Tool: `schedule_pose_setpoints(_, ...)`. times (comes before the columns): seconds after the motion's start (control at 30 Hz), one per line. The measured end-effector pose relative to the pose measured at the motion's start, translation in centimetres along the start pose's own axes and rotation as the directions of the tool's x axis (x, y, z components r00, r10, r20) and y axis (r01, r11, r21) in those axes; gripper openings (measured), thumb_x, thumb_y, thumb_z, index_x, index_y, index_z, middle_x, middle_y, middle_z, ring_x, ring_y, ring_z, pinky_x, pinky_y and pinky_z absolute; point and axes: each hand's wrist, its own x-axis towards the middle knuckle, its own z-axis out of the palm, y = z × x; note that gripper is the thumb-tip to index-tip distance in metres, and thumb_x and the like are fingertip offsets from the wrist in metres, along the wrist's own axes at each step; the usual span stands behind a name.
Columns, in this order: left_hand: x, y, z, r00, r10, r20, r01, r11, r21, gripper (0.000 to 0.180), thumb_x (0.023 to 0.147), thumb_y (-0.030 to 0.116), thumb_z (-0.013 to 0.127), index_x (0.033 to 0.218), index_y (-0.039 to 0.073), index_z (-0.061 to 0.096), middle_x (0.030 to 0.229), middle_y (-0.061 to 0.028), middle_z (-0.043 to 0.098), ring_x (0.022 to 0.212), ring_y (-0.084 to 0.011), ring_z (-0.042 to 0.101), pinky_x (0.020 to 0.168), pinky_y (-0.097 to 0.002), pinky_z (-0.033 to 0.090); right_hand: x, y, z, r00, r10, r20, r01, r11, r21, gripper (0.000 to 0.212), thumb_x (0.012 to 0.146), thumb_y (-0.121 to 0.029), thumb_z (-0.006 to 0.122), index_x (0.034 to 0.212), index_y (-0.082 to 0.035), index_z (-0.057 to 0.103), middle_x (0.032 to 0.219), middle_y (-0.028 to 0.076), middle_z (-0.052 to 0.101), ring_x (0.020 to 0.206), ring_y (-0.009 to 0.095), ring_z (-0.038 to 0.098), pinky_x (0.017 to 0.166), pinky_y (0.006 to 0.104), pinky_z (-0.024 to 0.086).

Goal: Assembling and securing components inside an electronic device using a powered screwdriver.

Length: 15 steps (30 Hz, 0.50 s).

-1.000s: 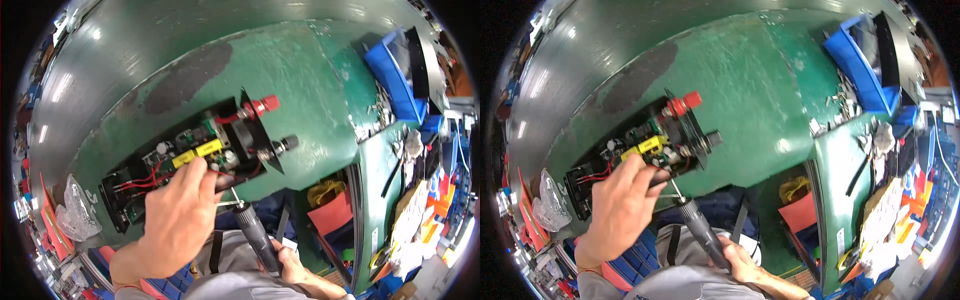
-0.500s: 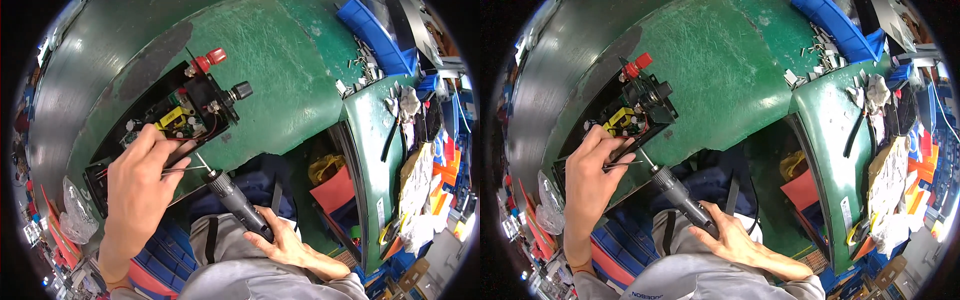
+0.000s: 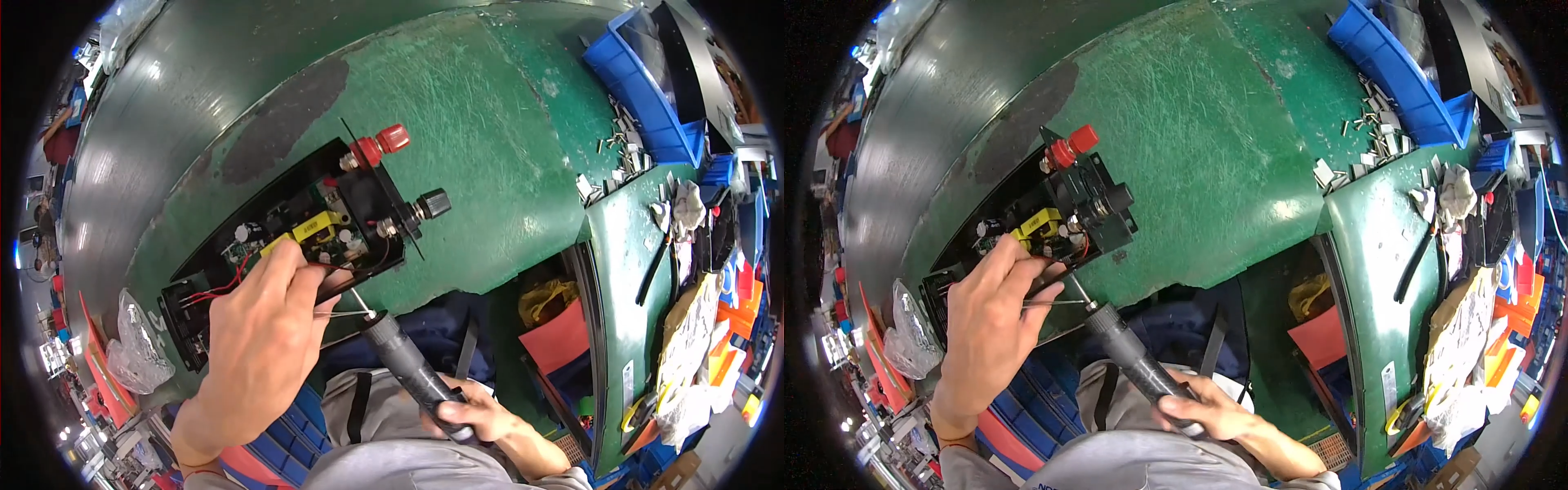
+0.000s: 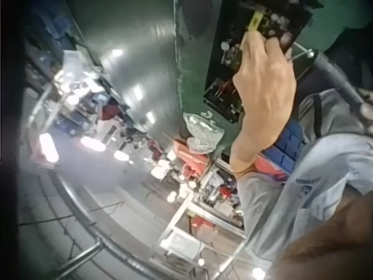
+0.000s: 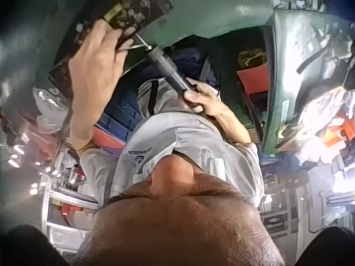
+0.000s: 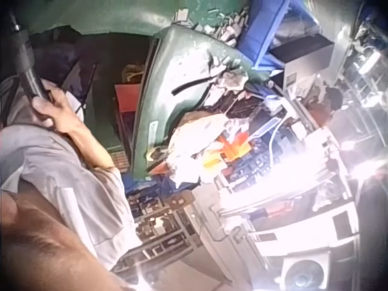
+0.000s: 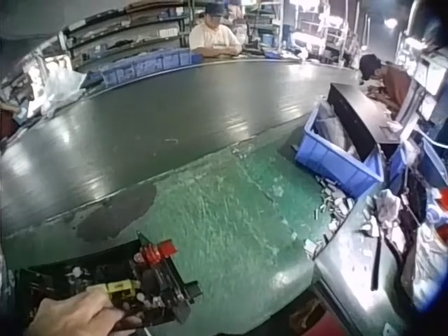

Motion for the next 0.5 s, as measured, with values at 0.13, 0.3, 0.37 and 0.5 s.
schedule_pose_setpoints(0.13, 0.6, -0.2, 0.3, 1.0, 0.024, 0.012, -0.024, 1.0, -0.001, 0.025, 0.078, 0.0, 0.078, 0.099, -0.004, 0.065, 0.097, -0.0126, 0.06, 0.085, -0.0323, 0.067, 0.066, -0.0425, 0.052, 0.8, 1.9, -1.4, 0.973, -0.032, 0.228, -0.061, 0.92, 0.388, 0.083, 0.092, -0.044, 0.073, 0.149, 0.009, 0.042, 0.08, 0.01, 0.063, 0.069, 0.019, 0.059, 0.065, 0.0303, 0.047)
schedule_pose_setpoints(0.3, 0.1, -0.5, -1.1, 0.998, 0.034, 0.058, -0.04, 0.994, 0.098, 0.019, 0.083, 0.007, 0.074, 0.098, -0.001, 0.065, 0.095, -0.0105, 0.055, 0.084, -0.0275, 0.065, 0.06, -0.039, 0.054, 0.7, 0.5, 4.5, 0.829, -0.498, -0.253, 0.012, 0.469, -0.883, 0.075, 0.089, -0.024, 0.079, 0.151, -0.002, 0.042, 0.103, 0.023, 0.068, 0.093, 0.035, 0.071, 0.082, 0.0414, 0.055)
schedule_pose_setpoints(0.37, -0.2, -0.6, -1.6, 0.993, 0.072, 0.094, -0.084, 0.988, 0.129, 0.015, 0.088, 0.012, 0.066, 0.092, -0.003, 0.064, 0.093, -0.0099, 0.052, 0.082, -0.0233, 0.063, 0.054, -0.0334, 0.055, 0.4, 1.1, 4.1, 0.87, -0.442, -0.219, 0.097, 0.589, -0.802, 0.07, 0.095, -0.03, 0.075, 0.151, -0.003, 0.042, 0.11, 0.022, 0.07, 0.099, 0.034, 0.072, 0.085, 0.0435, 0.056)
schedule_pose_setpoints(0.5, 0.2, -1.2, 0.0, 0.978, 0.195, 0.069, -0.202, 0.972, 0.117, 0.016, 0.085, 0.011, 0.065, 0.086, -0.005, 0.063, 0.095, -0.0118, 0.052, 0.087, -0.0202, 0.062, 0.054, -0.029, 0.055, -1.1, 4.4, -1.4, 0.959, -0.021, -0.281, 0.066, 0.986, 0.151, 0.076, 0.084, -0.045, 0.077, 0.136, 0.007, 0.056, 0.079, 0.006, 0.063, 0.055, 0.012, 0.054, 0.048, 0.0233, 0.039)
